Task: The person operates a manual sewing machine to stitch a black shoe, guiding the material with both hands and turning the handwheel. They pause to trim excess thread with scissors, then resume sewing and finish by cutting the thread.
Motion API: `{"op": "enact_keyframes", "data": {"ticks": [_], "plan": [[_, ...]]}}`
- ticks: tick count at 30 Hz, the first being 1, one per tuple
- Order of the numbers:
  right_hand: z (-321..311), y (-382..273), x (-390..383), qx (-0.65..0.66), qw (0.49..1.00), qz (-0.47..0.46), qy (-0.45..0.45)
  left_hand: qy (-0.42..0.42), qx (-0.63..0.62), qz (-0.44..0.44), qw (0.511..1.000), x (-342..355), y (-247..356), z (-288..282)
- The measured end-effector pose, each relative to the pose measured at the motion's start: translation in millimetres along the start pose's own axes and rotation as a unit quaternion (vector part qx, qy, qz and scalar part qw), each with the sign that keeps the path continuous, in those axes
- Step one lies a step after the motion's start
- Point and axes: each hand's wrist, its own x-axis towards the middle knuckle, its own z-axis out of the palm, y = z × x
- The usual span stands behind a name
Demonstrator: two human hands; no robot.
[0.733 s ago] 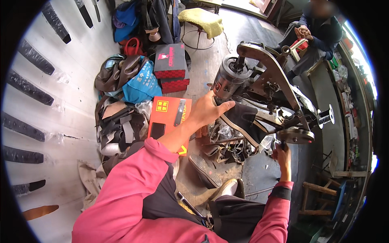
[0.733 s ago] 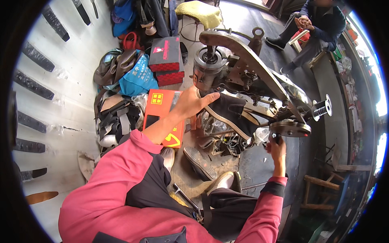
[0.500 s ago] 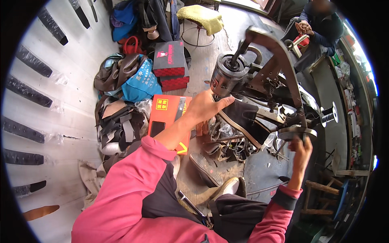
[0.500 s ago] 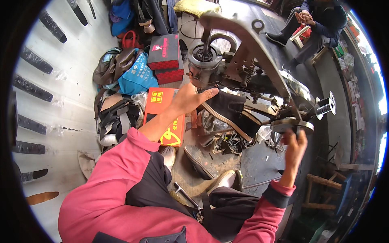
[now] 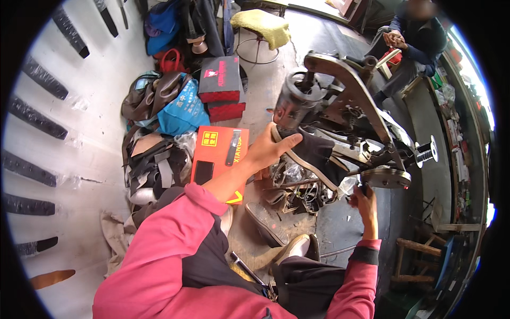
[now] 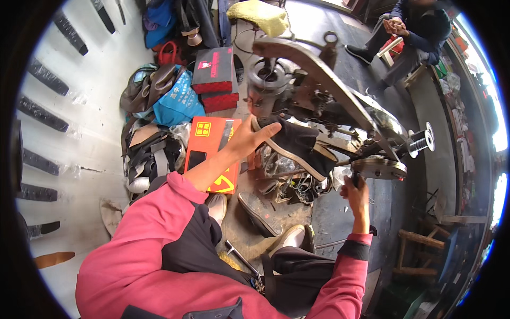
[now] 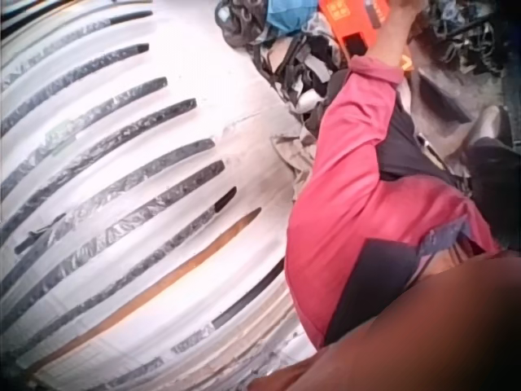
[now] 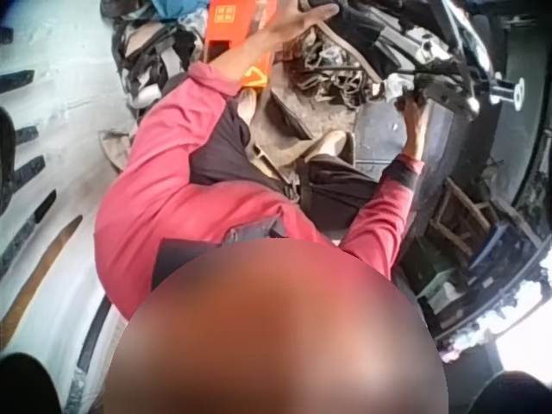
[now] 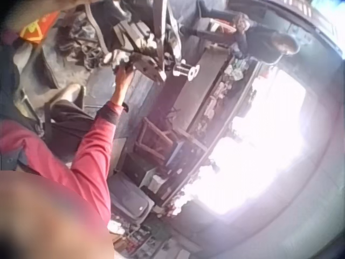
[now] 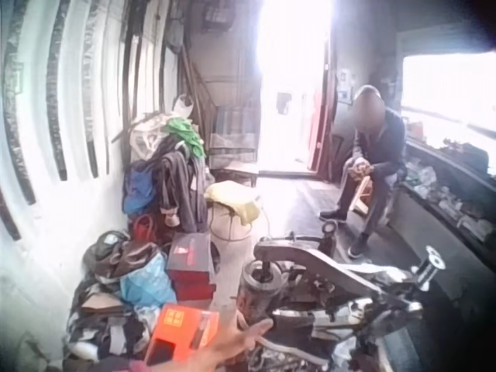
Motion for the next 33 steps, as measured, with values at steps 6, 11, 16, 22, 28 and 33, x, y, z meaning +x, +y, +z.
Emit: {"op": "enact_keyframes", "data": {"ticks": [6, 11, 16, 22, 28, 33], "plan": [[-40, -72, -34, 0.088, 0.97, -0.21, 0.088, -0.004, 0.094, -0.027, 0.995, 4, 11, -7], [-94, -34, -5, 0.092, 0.967, -0.126, 0.203, -0.026, 0.13, -0.017, 0.991, 4, 19, -10], [-58, 15, 13, 0.058, 0.984, -0.069, 0.153, -0.047, 0.102, 0.023, 0.993, 9, 14, -12], [3, -41, -22, 0.023, 0.998, -0.057, -0.012, -0.057, 0.134, -0.024, 0.989, 16, -3, -19], [-59, -76, -33, 0.056, 0.958, -0.234, 0.157, -0.093, 0.132, -0.098, 0.982, 16, 2, -27], [-93, -24, -2, 0.057, 0.965, -0.144, 0.213, 0.002, 0.118, 0.069, 0.991, -5, 22, -26]]}}
